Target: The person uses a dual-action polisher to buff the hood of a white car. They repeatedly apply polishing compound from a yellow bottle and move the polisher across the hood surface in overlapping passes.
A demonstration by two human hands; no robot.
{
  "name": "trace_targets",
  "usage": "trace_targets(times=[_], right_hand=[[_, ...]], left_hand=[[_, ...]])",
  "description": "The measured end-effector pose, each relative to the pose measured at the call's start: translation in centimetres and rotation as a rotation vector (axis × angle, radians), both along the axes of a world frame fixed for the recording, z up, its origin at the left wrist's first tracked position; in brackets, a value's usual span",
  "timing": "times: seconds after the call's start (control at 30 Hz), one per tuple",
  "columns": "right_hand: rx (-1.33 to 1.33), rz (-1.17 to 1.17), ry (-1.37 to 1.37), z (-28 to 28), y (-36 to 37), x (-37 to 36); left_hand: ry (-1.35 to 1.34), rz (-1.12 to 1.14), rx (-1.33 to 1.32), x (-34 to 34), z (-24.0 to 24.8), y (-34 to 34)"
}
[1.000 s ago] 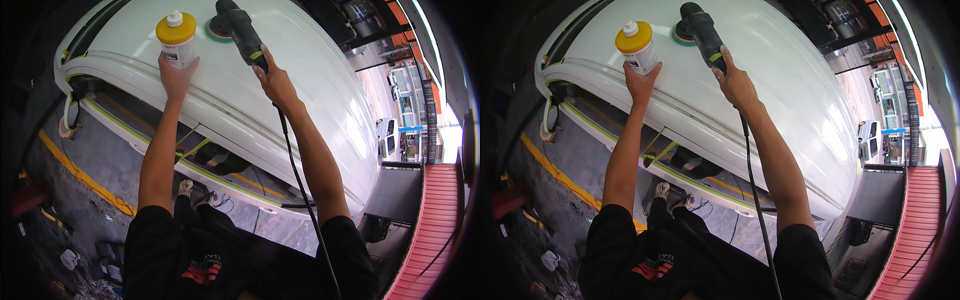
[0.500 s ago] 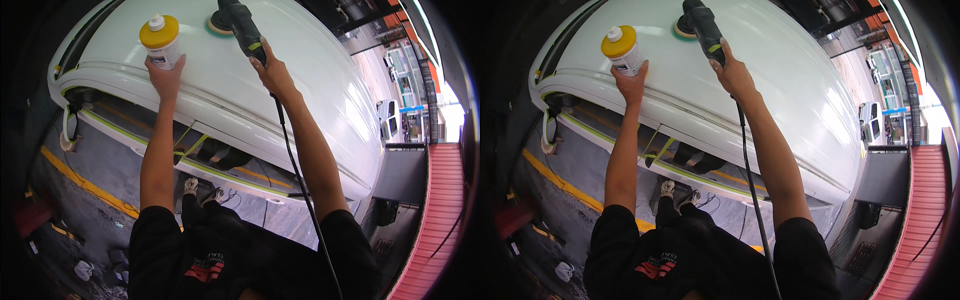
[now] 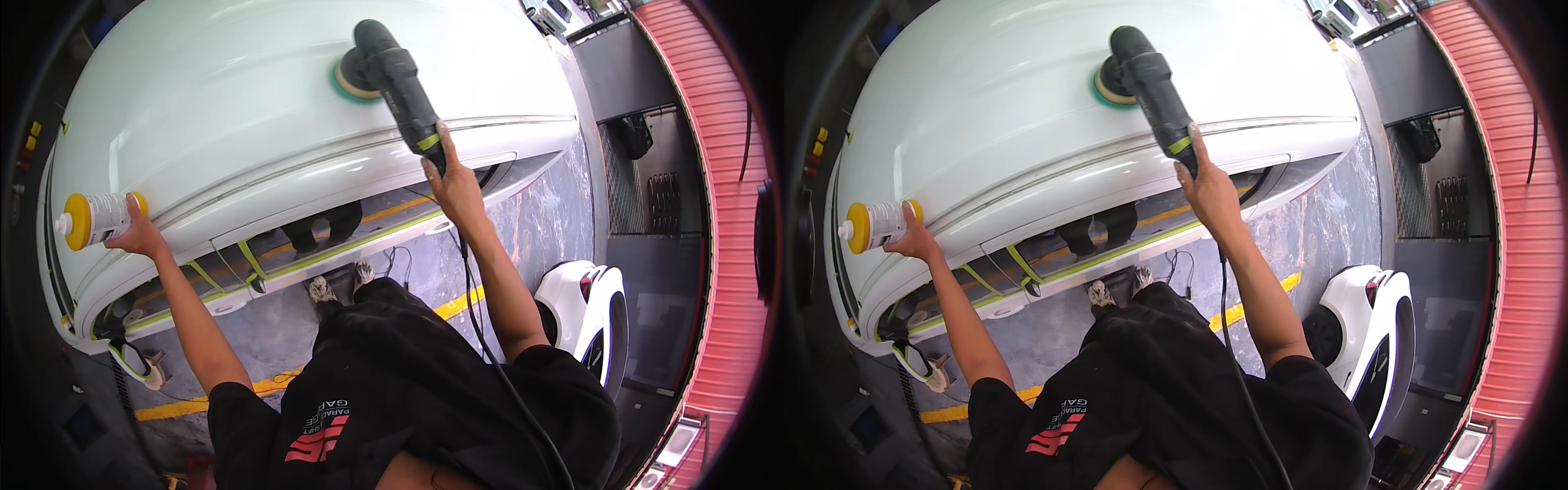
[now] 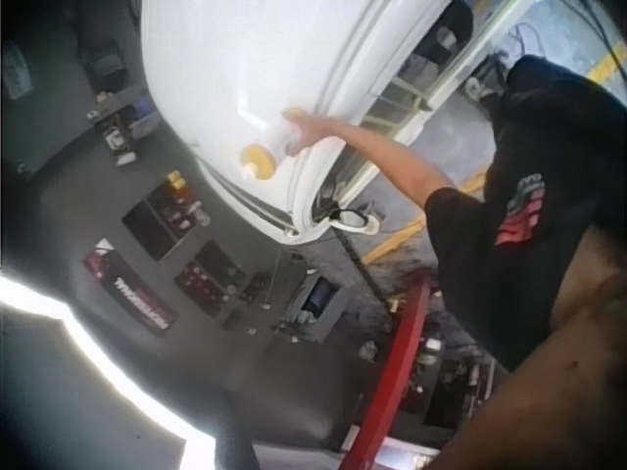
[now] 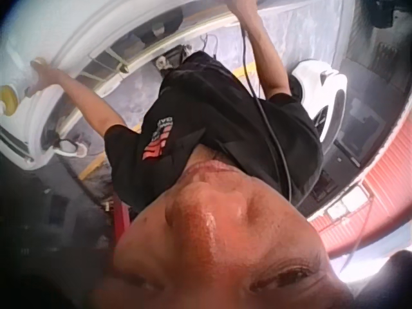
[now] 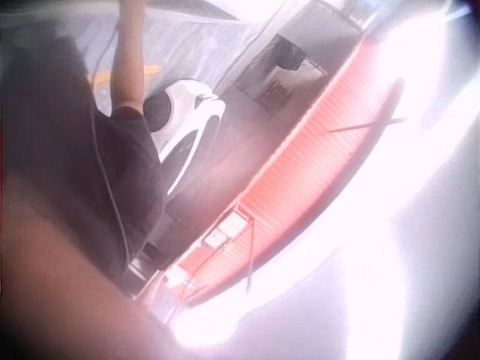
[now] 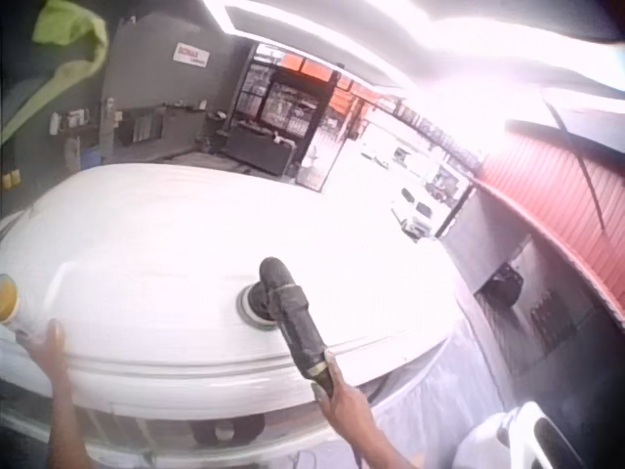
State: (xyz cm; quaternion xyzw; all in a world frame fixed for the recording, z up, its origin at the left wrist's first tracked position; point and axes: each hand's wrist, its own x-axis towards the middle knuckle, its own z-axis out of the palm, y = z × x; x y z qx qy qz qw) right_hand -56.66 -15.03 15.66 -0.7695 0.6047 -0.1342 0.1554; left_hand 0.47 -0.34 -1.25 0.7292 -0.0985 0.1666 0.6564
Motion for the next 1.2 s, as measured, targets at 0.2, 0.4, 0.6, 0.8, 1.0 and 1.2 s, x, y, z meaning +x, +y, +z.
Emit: trace_targets(times=[0.2, 0.4, 0.6, 0.8, 1.0, 1.2], right_hand=[[0.001, -0.325, -0.151, 1.4, -4.8, -8.2], [-0.099, -0.322, -0.144, -0.2, -2.7, -11.5], [-0.059, -0.159, -0.060, -2.4, 4.9, -6.7], [0.087, 0.002, -0.078, -2.4, 12.9, -0.1], [0.124, 0.262, 0.005, -1.9, 15.9, 7.1], [0.125, 0.405, 0.148, -1.5, 14.9, 11.9]], left_hand=[[0.035, -0.039, -0.018, 0.0, 0.2, 0.2], [-0.025, -0.021, 0.005, 0.2, 0.1, -0.2], [-0.070, -0.046, -0.031, 0.2, 0.4, 0.2], [-0.056, -0.060, -0.043, -0.4, 0.8, 0.3], [-0.063, -0.039, -0.004, -0.3, 0.7, 0.1], [-0.044, -0.017, 0.004, -1.2, 1.6, -0.5]])
